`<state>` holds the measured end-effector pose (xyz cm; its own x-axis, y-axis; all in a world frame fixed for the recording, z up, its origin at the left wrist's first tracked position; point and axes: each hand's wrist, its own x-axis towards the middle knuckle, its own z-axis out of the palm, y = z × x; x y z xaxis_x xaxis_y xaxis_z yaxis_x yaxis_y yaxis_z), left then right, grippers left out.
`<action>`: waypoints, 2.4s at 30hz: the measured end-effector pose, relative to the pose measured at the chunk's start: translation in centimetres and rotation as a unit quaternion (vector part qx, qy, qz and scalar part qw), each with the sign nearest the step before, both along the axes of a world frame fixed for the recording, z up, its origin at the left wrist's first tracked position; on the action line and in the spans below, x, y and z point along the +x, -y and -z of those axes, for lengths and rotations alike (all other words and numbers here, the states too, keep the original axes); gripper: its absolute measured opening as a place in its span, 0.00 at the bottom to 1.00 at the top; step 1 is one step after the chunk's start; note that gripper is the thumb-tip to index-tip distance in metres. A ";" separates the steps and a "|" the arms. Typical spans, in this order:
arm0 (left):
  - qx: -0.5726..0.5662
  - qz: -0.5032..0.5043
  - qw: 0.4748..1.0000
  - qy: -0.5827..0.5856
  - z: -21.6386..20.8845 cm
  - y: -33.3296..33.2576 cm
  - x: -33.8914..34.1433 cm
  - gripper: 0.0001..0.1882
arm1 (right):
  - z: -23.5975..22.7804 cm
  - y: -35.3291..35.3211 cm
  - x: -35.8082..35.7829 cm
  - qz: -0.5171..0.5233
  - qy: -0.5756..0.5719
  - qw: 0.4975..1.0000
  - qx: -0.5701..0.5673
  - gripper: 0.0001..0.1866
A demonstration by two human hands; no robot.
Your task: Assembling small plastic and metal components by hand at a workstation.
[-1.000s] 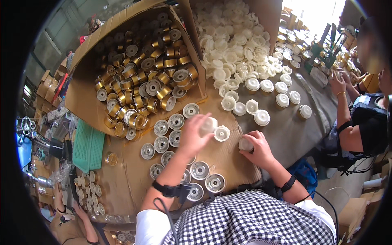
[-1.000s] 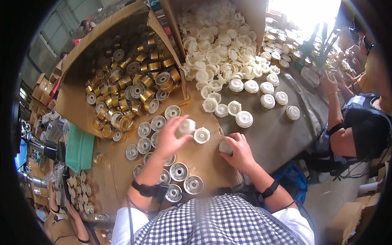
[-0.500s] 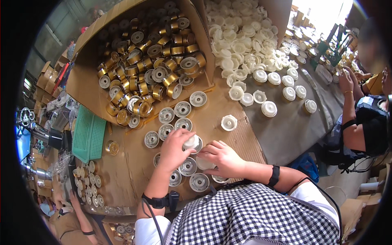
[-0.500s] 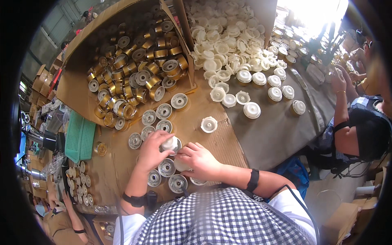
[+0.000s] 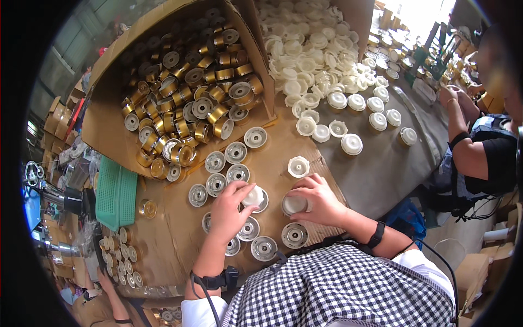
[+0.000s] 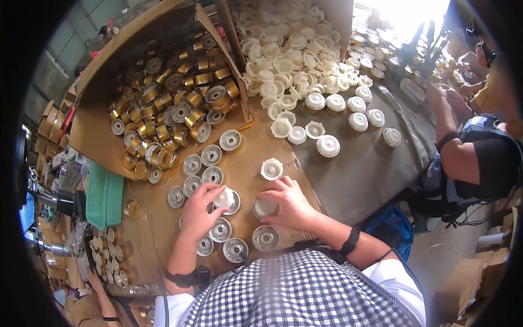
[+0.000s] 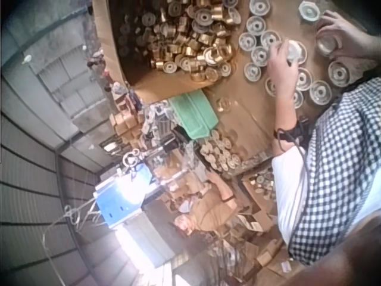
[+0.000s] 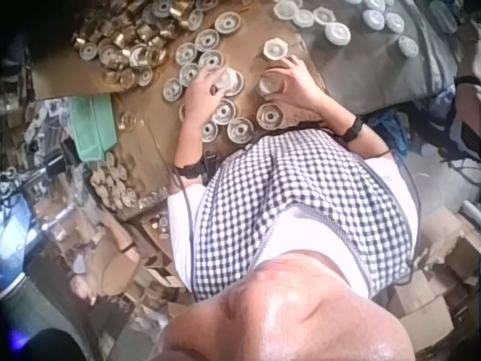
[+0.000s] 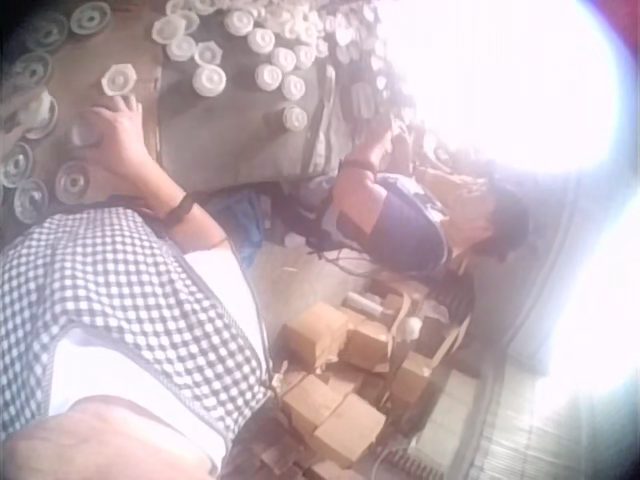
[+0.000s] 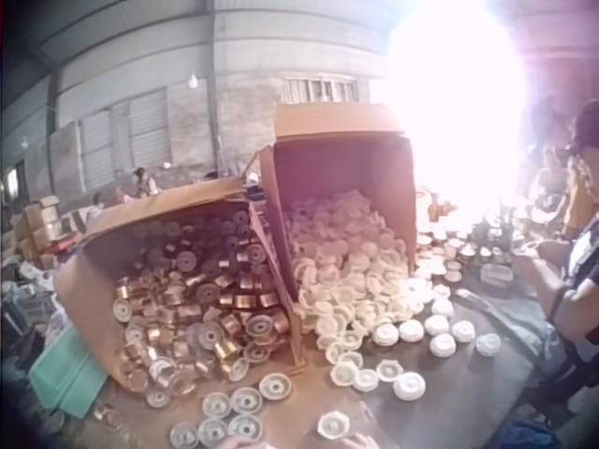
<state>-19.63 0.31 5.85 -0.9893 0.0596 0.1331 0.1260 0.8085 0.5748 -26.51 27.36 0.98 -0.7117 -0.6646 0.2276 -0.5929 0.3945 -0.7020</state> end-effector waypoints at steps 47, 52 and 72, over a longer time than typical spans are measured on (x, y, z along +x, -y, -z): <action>0.034 0.078 0.996 0.023 4.2 -7.5 -7.9 0.28 | 0.6 -3.3 -17.2 0.132 -0.117 0.962 0.211 0.22; 0.052 0.050 0.995 0.070 2.9 -4.6 -3.8 0.26 | -2.7 -2.4 -13.9 0.165 -0.142 0.973 0.072 0.23; -0.027 -0.157 0.982 -0.100 1.3 1.8 -2.2 0.32 | 0.5 15.4 -12.8 -0.051 -0.235 0.965 0.109 0.24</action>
<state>-21.80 -1.45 4.54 -0.9141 -0.2320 0.3324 -0.0279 0.8541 0.5194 -39.31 11.95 0.51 -0.4926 -0.7943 0.3556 -0.8688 0.4255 -0.2533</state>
